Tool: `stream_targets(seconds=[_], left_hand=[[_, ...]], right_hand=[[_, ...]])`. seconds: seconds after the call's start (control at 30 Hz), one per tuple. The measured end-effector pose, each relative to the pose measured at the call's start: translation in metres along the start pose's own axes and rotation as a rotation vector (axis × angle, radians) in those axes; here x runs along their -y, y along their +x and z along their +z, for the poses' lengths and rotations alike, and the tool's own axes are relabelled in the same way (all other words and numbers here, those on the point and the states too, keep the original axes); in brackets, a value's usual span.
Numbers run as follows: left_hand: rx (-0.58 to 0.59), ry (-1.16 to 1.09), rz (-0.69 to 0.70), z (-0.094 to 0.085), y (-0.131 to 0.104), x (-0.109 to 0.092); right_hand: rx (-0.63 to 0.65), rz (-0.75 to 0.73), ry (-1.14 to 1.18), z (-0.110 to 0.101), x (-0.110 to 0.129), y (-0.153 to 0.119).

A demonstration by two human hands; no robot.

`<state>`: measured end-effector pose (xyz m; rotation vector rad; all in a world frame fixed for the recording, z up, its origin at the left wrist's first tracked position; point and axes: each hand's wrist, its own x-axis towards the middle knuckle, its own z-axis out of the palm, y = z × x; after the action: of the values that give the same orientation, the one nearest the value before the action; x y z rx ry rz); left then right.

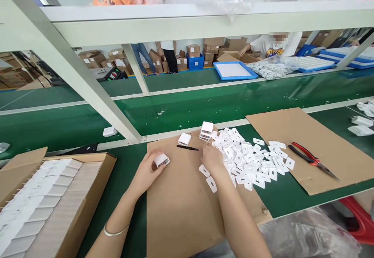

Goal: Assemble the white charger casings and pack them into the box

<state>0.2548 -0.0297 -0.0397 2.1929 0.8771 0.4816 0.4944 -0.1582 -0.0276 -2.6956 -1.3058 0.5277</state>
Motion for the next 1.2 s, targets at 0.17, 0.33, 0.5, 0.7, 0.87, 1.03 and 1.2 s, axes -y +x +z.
stream_targets(seconds=[0.17, 0.33, 0.5, 0.7, 0.87, 1.03, 1.2], left_hand=[[-0.132, -0.401, -0.160, 0.009, -0.005, -0.015], [-0.124, -0.837, -0.239, 0.015, -0.010, -0.026], [-0.196, -0.994, -0.218, 0.021, -0.012, -0.031], [-0.278, -0.854, -0.087, 0.024, -0.017, -0.030], [-0.264, -0.786, -0.078, 0.026, -0.019, -0.025], [-0.168, -0.709, -0.090, 0.032, -0.019, -0.020], [-0.070, -0.654, -0.081, 0.039, -0.021, -0.017]], right_hand=[[-0.028, 0.067, -0.020, -0.003, -0.011, -0.001], [0.016, 0.065, 0.001, -0.003, -0.024, -0.002], [-0.021, 0.029, 0.038, -0.004, -0.017, -0.004], [-0.082, -0.074, 0.164, -0.006, -0.005, -0.010], [-0.202, -0.394, 0.336, -0.005, 0.011, -0.016], [-0.202, -0.650, 0.669, -0.008, 0.034, -0.035], [-0.122, -0.741, 0.796, -0.002, 0.050, -0.046]])
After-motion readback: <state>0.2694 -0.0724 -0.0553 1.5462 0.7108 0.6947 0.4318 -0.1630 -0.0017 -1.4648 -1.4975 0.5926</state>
